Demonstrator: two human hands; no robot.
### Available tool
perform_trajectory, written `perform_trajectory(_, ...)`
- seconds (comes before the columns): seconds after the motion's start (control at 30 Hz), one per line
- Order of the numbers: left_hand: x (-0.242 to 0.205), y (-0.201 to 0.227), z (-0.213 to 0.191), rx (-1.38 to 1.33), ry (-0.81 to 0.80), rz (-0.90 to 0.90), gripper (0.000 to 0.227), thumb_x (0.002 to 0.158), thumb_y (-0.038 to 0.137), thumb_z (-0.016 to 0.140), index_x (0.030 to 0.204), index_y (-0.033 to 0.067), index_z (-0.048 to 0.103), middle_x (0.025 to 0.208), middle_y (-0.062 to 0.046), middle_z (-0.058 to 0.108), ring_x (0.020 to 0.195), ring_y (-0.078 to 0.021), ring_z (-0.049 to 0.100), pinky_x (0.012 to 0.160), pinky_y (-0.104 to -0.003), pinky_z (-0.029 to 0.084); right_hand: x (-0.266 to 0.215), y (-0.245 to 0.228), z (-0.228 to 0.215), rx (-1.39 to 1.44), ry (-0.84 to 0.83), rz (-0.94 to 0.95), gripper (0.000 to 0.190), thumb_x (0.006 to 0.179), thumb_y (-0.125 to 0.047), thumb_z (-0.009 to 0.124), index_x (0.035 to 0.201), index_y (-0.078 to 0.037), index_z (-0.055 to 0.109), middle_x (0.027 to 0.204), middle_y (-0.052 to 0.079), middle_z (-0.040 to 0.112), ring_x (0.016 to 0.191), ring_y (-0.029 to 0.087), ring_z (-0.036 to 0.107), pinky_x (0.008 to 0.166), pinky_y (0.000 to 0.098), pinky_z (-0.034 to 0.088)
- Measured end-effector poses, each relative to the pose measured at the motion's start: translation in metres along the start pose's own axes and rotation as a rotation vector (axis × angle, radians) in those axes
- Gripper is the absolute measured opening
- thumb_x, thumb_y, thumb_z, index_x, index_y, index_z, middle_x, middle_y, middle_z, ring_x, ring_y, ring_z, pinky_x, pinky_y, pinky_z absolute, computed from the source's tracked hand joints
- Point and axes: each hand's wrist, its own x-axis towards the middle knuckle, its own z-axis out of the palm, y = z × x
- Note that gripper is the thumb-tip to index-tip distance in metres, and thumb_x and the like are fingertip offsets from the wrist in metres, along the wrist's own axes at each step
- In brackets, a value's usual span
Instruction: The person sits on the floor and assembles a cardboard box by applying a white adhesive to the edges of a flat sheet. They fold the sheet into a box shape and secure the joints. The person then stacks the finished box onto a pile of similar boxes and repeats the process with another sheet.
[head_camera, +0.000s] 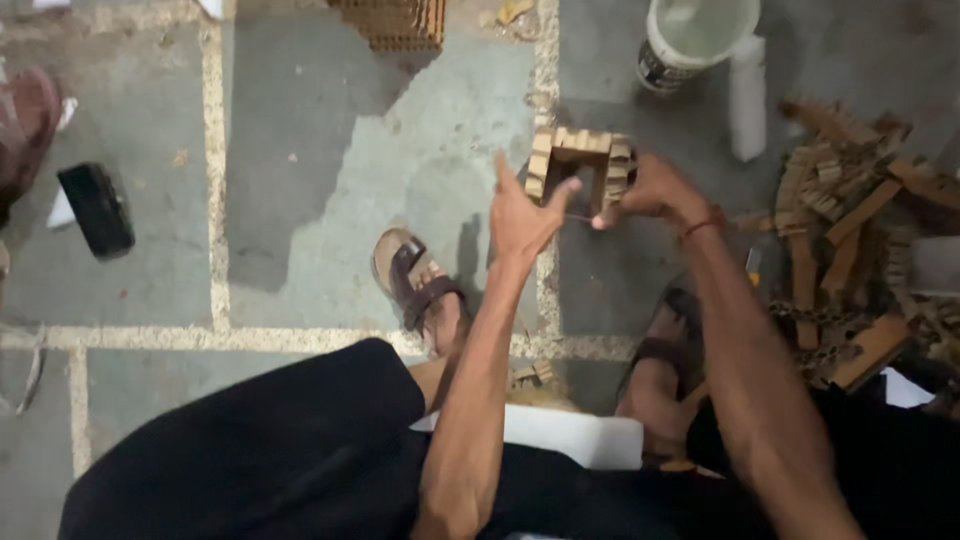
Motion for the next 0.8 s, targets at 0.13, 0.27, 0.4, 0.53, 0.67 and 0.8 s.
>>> perform_trajectory(0.13, 0.016, 0.023, 0.009, 0.149, -0.288, -0.183, 0.093, 0.087, 0.028, 0.071, 0.156, -0.0047, 0.016, 0.122, -0.035, 0.063, 0.105, -0.0505, 0.065, 0.09, -0.053, 0.052, 0.002, 0.003, 0.007, 0.033, 0.063, -0.044, 0.097, 0.041, -0.014, 0.098, 0.131, -0.004, 0.063, 0.119, 0.003, 0.073, 0.106, 0.015, 0.066, 0.092, 0.0321, 0.054)
perform_trajectory(0.27, 0.014, 0.011, 0.023, 0.17, -0.219, -0.161, 0.078, 0.095, 0.016, 0.061, 0.155, -0.0072, 0.017, 0.099, -0.034, 0.069, 0.09, -0.0507, 0.067, 0.083, -0.057, 0.051, -0.013, 0.015, 0.014, 0.126, 0.1, -0.077, 0.101, 0.047, -0.021, 0.101, 0.138, -0.002, 0.06, 0.121, 0.005, 0.072, 0.106, 0.016, 0.065, 0.093, 0.0325, 0.054)
perform_trajectory(0.4, 0.012, 0.011, 0.032, 0.172, -0.222, -0.171, 0.077, 0.094, 0.012, 0.059, 0.153, -0.0106, 0.016, 0.092, -0.033, 0.07, 0.088, -0.0502, 0.068, 0.083, -0.057, 0.052, -0.049, 0.037, 0.038, 0.006, 0.262, -0.219, 0.126, 0.049, -0.026, 0.103, 0.153, 0.001, 0.039, 0.131, 0.009, 0.064, 0.116, 0.017, 0.062, 0.095, 0.035, 0.052)
perform_trajectory(0.53, 0.013, 0.011, 0.035, 0.172, -0.23, -0.181, 0.075, 0.093, 0.012, 0.059, 0.151, -0.0111, 0.02, 0.088, -0.032, 0.071, 0.085, -0.0501, 0.068, 0.081, -0.057, 0.052, -0.044, 0.063, 0.087, 0.121, 0.437, -0.056, 0.128, 0.052, -0.027, 0.098, 0.16, -0.007, 0.033, 0.128, 0.009, 0.068, 0.111, 0.019, 0.066, 0.095, 0.0354, 0.055)
perform_trajectory(0.67, 0.02, 0.004, 0.04, 0.217, -0.243, -0.141, 0.073, 0.096, 0.015, 0.059, 0.15, -0.0159, 0.02, 0.088, -0.032, 0.07, 0.084, -0.0497, 0.069, 0.079, -0.056, 0.053, -0.034, 0.066, 0.11, 0.156, 0.665, -0.284, 0.112, 0.062, -0.025, 0.1, 0.155, -0.002, 0.041, 0.141, 0.015, 0.06, 0.126, 0.026, 0.061, 0.102, 0.0384, 0.052)
perform_trajectory(0.8, 0.011, -0.006, 0.039, 0.155, -0.244, -0.082, 0.069, 0.095, 0.013, 0.059, 0.15, -0.0136, 0.025, 0.091, -0.035, 0.069, 0.087, -0.0519, 0.068, 0.078, -0.057, 0.053, -0.044, 0.045, 0.11, -0.058, 0.79, -0.267, 0.089, 0.067, -0.014, 0.091, 0.147, -0.002, 0.053, 0.132, 0.017, 0.063, 0.121, 0.033, 0.064, 0.101, 0.0418, 0.055)
